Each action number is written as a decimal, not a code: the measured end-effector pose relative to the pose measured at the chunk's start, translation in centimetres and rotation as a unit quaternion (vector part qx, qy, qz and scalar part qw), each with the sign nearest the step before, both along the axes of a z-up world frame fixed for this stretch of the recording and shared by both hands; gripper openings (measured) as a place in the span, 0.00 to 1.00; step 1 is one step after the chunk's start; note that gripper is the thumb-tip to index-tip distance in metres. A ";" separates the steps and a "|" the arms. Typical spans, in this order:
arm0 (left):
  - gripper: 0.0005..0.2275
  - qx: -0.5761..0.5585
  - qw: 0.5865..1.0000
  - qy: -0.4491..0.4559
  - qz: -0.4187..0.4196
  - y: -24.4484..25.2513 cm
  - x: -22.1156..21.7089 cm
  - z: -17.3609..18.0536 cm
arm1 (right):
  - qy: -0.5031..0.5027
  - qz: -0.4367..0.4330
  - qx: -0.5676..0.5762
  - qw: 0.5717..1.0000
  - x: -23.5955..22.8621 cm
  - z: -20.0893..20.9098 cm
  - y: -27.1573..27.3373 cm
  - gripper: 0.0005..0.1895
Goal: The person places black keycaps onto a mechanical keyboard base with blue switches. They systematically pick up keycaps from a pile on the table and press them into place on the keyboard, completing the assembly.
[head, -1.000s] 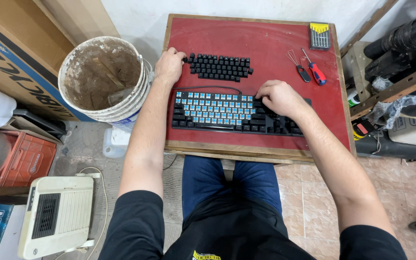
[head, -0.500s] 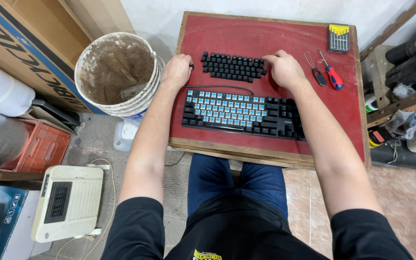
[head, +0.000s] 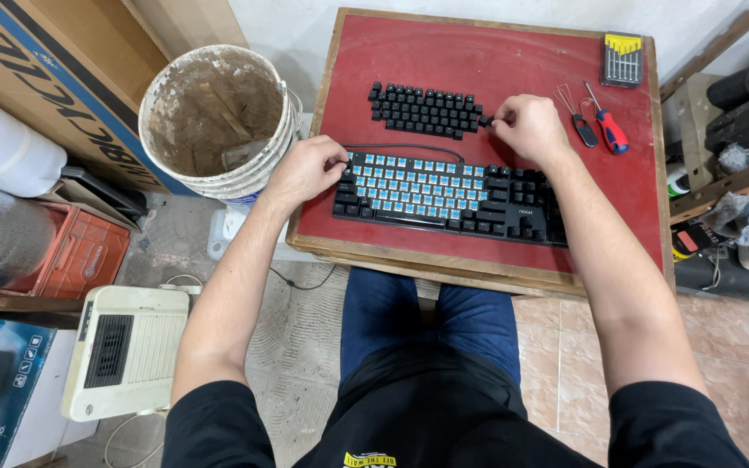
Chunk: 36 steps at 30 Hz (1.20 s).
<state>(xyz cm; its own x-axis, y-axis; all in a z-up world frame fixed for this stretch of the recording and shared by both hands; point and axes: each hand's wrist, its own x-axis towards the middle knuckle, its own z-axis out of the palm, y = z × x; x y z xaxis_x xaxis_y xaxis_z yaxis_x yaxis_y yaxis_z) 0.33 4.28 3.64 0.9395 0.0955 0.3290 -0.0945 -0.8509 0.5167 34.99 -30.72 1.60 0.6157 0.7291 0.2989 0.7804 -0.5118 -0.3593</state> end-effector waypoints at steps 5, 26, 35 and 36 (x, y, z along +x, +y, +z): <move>0.07 -0.012 1.000 0.003 -0.013 0.3 0.1 -0.7 | 0.085 0.076 0.009 0.993 -9.6 6.1 -1.0 0.09; 0.16 0.079 0.994 -0.080 -0.012 0.7 -1.0 -5.7 | -0.018 0.095 -0.125 0.987 -11.2 4.6 -2.5 0.06; 0.15 0.124 0.983 -0.131 0.042 -0.2 -1.5 -8.1 | 0.001 0.053 -0.064 0.997 -3.0 2.8 1.0 0.11; 0.15 0.134 0.981 -0.130 0.050 -0.3 -1.5 -8.1 | -0.025 0.028 -0.072 0.997 -1.1 1.7 1.8 0.14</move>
<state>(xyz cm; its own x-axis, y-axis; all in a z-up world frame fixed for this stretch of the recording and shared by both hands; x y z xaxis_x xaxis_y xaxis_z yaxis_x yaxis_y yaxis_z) -1.18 3.99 -4.44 0.8113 0.0601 0.5815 -0.1022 -0.9648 0.2423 33.86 -28.91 3.28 0.5594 0.7996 0.2186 0.8245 -0.5097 -0.2457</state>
